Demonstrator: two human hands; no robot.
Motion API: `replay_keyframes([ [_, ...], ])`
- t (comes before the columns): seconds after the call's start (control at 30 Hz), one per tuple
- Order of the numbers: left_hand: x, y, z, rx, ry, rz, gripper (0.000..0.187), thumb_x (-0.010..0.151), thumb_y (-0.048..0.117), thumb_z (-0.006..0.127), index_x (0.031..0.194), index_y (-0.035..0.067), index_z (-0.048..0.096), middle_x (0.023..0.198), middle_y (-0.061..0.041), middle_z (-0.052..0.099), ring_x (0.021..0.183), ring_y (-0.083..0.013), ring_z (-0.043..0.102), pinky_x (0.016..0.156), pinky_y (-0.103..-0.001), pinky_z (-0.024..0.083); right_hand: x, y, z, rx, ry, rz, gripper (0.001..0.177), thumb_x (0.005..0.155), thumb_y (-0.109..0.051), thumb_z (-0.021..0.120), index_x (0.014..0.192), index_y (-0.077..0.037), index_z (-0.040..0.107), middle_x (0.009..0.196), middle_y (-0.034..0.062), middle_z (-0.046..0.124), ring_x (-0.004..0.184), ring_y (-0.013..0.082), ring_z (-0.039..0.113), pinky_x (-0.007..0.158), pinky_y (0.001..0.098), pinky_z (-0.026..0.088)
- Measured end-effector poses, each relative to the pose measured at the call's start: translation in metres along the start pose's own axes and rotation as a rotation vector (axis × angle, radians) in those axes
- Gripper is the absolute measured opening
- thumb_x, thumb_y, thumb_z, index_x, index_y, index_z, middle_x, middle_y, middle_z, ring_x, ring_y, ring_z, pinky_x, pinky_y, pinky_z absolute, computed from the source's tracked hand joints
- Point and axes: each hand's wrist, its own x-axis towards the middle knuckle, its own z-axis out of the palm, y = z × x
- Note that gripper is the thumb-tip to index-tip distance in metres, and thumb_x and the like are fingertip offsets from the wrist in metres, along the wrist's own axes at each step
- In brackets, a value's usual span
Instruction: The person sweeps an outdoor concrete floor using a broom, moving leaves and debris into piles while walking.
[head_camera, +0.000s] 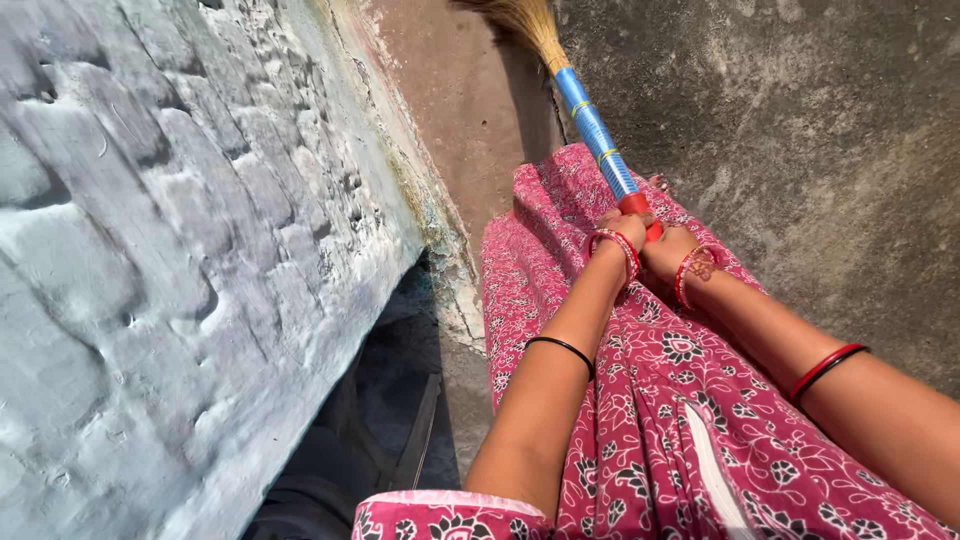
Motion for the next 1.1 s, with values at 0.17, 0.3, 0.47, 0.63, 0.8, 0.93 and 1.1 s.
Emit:
replay_keyframes([
  [0.17, -0.007, 0.011, 0.005, -0.023, -0.002, 0.322, 0.054, 0.081, 0.008, 0.080, 0.126, 0.001, 0.052, 0.108, -0.017, 0.068, 0.086, -0.0246, 0.069, 0.073, -0.039, 0.058, -0.027, -0.024, -0.010, -0.122, 0.102, -0.320, 0.040, 0.083, -0.029, 0.076, 0.111, -0.003, 0.066, 0.093, 0.0123, 0.074, 0.084, 0.0245, 0.072, 0.074, 0.0399, 0.055],
  [0.3, -0.039, -0.001, 0.013, -0.148, 0.100, 0.070, 0.061, 0.079, 0.005, 0.079, 0.129, 0.003, 0.043, 0.109, -0.019, 0.065, 0.085, -0.0261, 0.068, 0.069, -0.041, 0.058, -0.053, -0.011, -0.024, -0.218, -0.063, -0.403, 0.046, 0.076, -0.028, 0.077, 0.114, -0.006, 0.066, 0.092, 0.0106, 0.074, 0.082, 0.0212, 0.071, 0.073, 0.0381, 0.054],
  [0.47, -0.029, 0.036, 0.005, -0.195, 0.136, -0.191, 0.052, 0.078, 0.004, 0.078, 0.121, 0.003, 0.047, 0.102, -0.019, 0.067, 0.079, -0.0272, 0.069, 0.066, -0.043, 0.057, -0.034, -0.051, -0.048, -0.167, -0.330, -0.034, 0.031, 0.078, -0.019, 0.075, 0.094, 0.007, 0.070, 0.072, 0.0165, 0.068, 0.054, 0.0221, 0.061, 0.048, 0.0377, 0.047],
  [0.63, -0.005, 0.106, 0.013, -0.190, 0.012, -0.176, 0.043, 0.077, 0.003, 0.076, 0.112, 0.003, 0.051, 0.094, -0.019, 0.069, 0.072, -0.0282, 0.069, 0.063, -0.044, 0.056, -0.016, -0.108, -0.059, -0.010, -0.193, 0.062, 0.022, 0.086, -0.017, 0.066, 0.088, 0.004, 0.068, 0.064, 0.0115, 0.061, 0.046, 0.0206, 0.054, 0.039, 0.0354, 0.037],
  [0.8, -0.004, 0.194, -0.010, -0.164, -0.077, 0.125, 0.034, 0.078, 0.004, 0.079, 0.104, 0.000, 0.058, 0.087, -0.017, 0.070, 0.067, -0.0263, 0.068, 0.062, -0.043, 0.056, -0.022, -0.182, -0.040, 0.144, 0.059, -0.090, 0.021, 0.090, -0.017, 0.064, 0.101, 0.000, 0.065, 0.069, 0.0081, 0.066, 0.047, 0.0174, 0.061, 0.040, 0.0341, 0.043],
  [0.93, -0.041, 0.240, -0.034, -0.020, -0.189, 0.208, 0.031, 0.079, 0.012, 0.079, 0.102, -0.001, 0.063, 0.083, -0.014, 0.072, 0.067, -0.0238, 0.069, 0.062, -0.040, 0.058, -0.048, -0.214, -0.041, 0.412, -0.144, -0.230, 0.032, 0.084, -0.006, 0.060, 0.116, -0.004, 0.060, 0.072, 0.0092, 0.069, 0.046, 0.0188, 0.062, 0.039, 0.0330, 0.048],
  [1.1, -0.088, 0.224, -0.022, 0.091, 0.066, 0.181, 0.028, 0.080, 0.016, 0.078, 0.102, 0.003, 0.065, 0.081, -0.012, 0.070, 0.063, -0.0225, 0.067, 0.057, -0.040, 0.055, -0.074, -0.197, -0.065, 0.506, -0.417, 0.005, 0.024, 0.087, -0.005, 0.058, 0.111, -0.008, 0.058, 0.072, 0.0083, 0.068, 0.048, 0.0177, 0.065, 0.042, 0.0333, 0.056],
])
